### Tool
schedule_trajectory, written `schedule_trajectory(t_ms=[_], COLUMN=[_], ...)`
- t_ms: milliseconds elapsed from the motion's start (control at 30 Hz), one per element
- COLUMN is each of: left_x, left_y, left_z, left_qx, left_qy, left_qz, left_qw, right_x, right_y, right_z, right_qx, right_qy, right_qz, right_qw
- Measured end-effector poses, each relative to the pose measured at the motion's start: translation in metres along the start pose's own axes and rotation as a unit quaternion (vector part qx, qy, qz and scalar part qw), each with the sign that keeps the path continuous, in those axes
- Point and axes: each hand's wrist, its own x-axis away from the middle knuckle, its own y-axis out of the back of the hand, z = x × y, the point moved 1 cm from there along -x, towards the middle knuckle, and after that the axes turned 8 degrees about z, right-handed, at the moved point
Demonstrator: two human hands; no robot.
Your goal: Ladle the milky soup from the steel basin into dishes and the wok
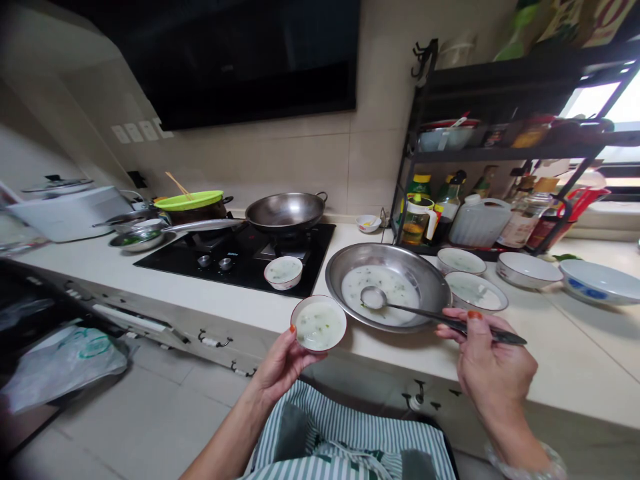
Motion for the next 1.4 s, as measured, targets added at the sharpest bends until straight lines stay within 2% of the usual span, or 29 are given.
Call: schedule_trajectory(t_ms=[200,367,533,633,800,967,1133,1400], left_x=[0.0,0.0,-0.001,-0.002,-0.002,-0.001,-0.001,-0.001], left_y=[0.0,0.0,0.001,0.002,0.001,0.002,0.003,0.001], left_z=[0.0,0.0,0.0,0.0,0.0,0.0,0.002,0.0], left_qx=[0.002,0.001,0.003,0.0,0.007,0.009,0.008,0.005], left_qy=[0.001,0.003,0.0,0.0,-0.001,0.001,-0.003,0.0], left_qz=[-0.007,-0.002,-0.004,-0.005,0.0,0.0,-0.007,-0.006], left_qw=[1.0,1.0,1.0,1.0,1.0,1.0,1.0,1.0], right_x=[0.0,-0.001,-0.003,-0.004,-0.007,-0.011,-0.011,-0.013], right_y=[-0.001,0.002,0.005,0.009,0.013,0.019,0.019,0.014], right_z=[0.002,0.001,-0.002,-0.002,-0.001,-0.001,0.004,0.005], right_qx=[0.009,0.101,0.141,0.164,0.194,0.218,0.171,0.061], right_qy=[0.005,0.012,0.005,0.002,0.04,0.033,0.039,0.006], right_qz=[-0.003,0.029,0.041,0.028,0.004,-0.016,-0.03,-0.043], right_qw=[1.0,0.994,0.989,0.986,0.98,0.975,0.984,0.997])
